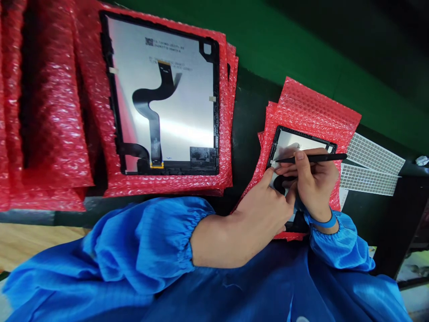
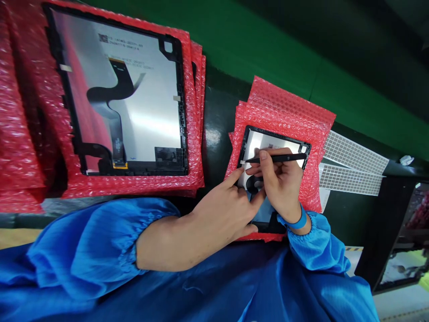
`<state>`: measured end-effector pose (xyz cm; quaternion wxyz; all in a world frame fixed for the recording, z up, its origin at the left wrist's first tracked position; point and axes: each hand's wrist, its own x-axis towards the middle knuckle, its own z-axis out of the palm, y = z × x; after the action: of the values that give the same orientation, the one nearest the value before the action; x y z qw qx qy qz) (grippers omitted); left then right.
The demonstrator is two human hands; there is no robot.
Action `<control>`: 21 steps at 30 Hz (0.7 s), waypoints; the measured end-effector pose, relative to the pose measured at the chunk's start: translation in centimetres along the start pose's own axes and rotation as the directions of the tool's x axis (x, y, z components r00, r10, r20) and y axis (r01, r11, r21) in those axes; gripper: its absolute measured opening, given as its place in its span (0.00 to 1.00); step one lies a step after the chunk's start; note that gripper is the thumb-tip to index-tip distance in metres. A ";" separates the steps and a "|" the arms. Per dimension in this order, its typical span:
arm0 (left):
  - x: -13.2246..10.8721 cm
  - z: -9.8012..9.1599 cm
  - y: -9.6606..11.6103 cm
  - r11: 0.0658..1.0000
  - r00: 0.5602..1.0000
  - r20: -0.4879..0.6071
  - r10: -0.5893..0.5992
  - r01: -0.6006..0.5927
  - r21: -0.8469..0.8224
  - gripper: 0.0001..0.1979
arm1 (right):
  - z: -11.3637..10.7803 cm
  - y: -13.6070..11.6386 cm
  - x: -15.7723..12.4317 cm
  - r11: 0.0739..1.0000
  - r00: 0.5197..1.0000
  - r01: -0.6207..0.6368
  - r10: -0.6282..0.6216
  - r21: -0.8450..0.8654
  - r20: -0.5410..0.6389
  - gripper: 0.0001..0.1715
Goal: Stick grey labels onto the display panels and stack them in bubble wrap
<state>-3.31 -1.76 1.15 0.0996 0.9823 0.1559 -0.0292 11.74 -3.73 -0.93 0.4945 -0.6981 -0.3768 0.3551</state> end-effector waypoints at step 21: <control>0.2 0.3 -0.1 0.999 1.000 0.010 0.017 -0.017 -0.032 0.25 | 0.0 0.0 0.0 0.998 0.998 0.060 -0.060 -0.012 0.021 0.14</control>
<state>-3.15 -1.67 0.83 0.1165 0.9817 0.1476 -0.0307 11.72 -3.75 -0.92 0.4965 -0.6861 -0.4049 0.3448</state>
